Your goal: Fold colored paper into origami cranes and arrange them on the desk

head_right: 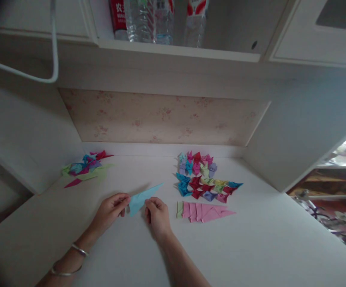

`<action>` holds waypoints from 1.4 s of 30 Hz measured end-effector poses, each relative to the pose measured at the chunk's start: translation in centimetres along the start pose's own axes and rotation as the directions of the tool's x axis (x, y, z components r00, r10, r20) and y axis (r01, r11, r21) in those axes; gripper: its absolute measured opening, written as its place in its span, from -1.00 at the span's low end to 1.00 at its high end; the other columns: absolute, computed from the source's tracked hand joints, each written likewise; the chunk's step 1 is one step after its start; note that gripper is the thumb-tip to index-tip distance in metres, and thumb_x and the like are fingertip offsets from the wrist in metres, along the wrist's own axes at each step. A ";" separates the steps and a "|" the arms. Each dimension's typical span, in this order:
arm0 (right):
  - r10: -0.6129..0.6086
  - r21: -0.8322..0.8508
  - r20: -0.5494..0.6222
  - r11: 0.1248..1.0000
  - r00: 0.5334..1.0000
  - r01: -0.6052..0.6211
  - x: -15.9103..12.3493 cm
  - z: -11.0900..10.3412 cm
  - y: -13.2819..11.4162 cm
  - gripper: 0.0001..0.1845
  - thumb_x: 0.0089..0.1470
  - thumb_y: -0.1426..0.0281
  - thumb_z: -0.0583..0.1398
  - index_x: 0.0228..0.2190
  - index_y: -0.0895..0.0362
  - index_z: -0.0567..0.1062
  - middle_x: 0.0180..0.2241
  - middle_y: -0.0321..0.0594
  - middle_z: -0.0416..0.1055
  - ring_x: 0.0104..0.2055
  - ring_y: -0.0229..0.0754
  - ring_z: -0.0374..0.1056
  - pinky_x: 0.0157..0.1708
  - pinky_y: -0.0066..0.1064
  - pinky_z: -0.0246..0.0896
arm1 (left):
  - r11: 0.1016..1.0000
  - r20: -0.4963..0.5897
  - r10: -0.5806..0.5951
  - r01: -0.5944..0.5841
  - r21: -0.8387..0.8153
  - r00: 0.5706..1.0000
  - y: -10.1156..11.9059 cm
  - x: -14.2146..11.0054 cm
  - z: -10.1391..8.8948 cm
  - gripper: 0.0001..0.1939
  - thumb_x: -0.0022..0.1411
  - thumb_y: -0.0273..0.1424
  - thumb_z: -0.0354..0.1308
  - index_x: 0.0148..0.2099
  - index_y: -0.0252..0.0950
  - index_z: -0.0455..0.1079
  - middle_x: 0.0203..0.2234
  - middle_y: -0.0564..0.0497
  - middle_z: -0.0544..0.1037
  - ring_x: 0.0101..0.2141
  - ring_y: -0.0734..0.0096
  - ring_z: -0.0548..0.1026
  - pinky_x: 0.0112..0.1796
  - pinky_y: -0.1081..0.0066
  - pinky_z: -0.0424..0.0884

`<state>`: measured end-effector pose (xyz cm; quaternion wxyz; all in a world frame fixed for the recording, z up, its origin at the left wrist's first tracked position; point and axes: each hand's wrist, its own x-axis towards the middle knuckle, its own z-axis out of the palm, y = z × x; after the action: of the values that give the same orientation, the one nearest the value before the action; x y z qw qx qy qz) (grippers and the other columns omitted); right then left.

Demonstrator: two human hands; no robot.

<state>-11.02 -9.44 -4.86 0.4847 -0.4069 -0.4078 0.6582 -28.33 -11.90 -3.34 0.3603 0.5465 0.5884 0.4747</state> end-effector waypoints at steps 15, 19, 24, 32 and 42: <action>-0.006 -0.087 0.091 0.996 0.996 0.014 0.0 -0.3 0.3 -0.62 -0.04 0.14 0.24 -0.63 0.16 0.34 -0.75 -0.45 0.16 -0.78 -0.46 -0.04 -0.77 -0.52 -0.28 | 0.999 -0.020 -0.023 0.022 -0.037 1.000 0.0 0.0 0.4 -0.65 0.12 -0.13 0.17 -0.27 -0.35 0.45 -0.67 0.10 0.41 -0.68 0.54 0.31 -0.63 0.55 0.20; -0.004 -0.088 0.073 0.996 0.997 0.011 -0.2 -0.2 0.3 -0.63 -0.04 0.16 0.24 -0.65 0.16 0.35 -0.76 -0.45 0.15 -0.76 -0.44 -0.03 -0.75 -0.52 -0.25 | 1.000 -0.036 -0.009 0.008 -0.018 0.999 -0.2 0.1 0.3 -0.67 0.11 -0.14 0.18 -0.28 -0.34 0.46 -0.64 0.09 0.43 -0.67 0.54 0.30 -0.64 0.55 0.19; 0.015 -0.038 0.068 0.999 0.998 -0.013 -0.3 -0.1 0.0 -0.64 -0.04 0.20 0.25 -0.66 0.17 0.34 -0.76 -0.43 0.16 -0.76 -0.45 -0.03 -0.74 -0.51 -0.27 | 0.999 -0.022 -0.020 0.019 -0.042 1.000 0.1 -0.1 0.3 -0.66 0.12 -0.14 0.17 -0.26 -0.36 0.47 -0.65 0.12 0.38 -0.67 0.57 0.26 -0.64 0.56 0.15; 0.013 0.037 0.108 0.999 0.994 -0.017 -0.4 0.0 -0.5 -0.57 -0.02 0.10 0.23 -0.64 0.18 0.35 -0.71 -0.36 0.28 -0.76 -0.45 0.01 -0.73 -0.51 -0.26 | 0.987 0.009 -0.062 0.063 -0.145 0.998 0.1 0.1 0.2 -0.65 0.13 -0.15 0.18 -0.25 -0.38 0.45 -0.69 0.17 0.28 -0.67 0.60 0.19 -0.64 0.57 0.07; -0.038 -0.304 0.190 0.948 0.981 0.096 0.0 -0.4 1.7 -0.65 0.11 0.13 0.10 -0.47 0.15 0.46 -0.66 -0.36 0.32 -0.68 -0.37 0.08 -0.68 -0.52 -0.10 | 0.986 -0.079 -0.078 0.066 -0.152 0.994 0.0 0.4 0.0 -0.64 0.12 -0.13 0.19 -0.25 -0.36 0.41 -0.66 0.17 0.34 -0.68 0.62 0.21 -0.65 0.57 0.07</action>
<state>-11.21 -9.71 -6.60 0.3973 -0.4026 -0.5628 0.6027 -28.39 -11.55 -3.35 0.3920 0.4758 0.5852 0.5268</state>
